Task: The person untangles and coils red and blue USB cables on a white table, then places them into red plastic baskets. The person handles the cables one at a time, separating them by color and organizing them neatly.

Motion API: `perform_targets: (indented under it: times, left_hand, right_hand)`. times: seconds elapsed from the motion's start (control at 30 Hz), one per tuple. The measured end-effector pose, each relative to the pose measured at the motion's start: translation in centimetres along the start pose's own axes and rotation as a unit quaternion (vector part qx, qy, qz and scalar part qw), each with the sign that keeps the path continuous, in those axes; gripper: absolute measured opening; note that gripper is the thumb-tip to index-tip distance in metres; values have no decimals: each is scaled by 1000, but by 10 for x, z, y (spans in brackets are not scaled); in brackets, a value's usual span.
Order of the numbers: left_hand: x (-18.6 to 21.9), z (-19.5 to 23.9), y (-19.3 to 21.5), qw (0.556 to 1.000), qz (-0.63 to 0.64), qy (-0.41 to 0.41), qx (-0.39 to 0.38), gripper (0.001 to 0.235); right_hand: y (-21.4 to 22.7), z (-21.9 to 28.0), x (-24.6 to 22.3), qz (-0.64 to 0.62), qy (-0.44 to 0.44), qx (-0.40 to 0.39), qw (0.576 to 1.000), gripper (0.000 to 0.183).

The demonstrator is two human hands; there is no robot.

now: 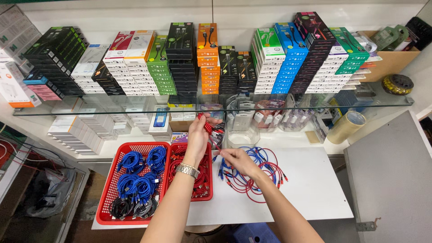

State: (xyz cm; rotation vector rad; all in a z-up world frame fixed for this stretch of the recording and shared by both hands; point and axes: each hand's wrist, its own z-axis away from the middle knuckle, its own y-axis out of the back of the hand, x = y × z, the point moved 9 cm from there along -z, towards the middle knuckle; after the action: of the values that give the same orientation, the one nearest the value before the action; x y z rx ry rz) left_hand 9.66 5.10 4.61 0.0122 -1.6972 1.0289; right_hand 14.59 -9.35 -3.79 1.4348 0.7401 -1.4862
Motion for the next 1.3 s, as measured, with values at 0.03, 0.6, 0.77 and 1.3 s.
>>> perform_targets:
  times: [0.03, 0.6, 0.77, 1.3]
  left_hand:
    - [12, 2, -4, 985, -162, -64, -5, 23]
    - [-57, 26, -15, 934, 110, 214, -266, 26]
    - [-58, 0, -1, 992, -29, 101, -73, 20]
    - [-76, 62, -7, 887, -74, 300, -343, 30]
  right_hand:
    - [-3, 3, -4, 22, 3, -17, 1000, 33]
    - [64, 1, 3, 43, -4, 60, 997, 27]
    - [9, 11, -25, 77, 22, 30, 996, 29]
    - [81, 3, 10, 4, -34, 64, 997, 23]
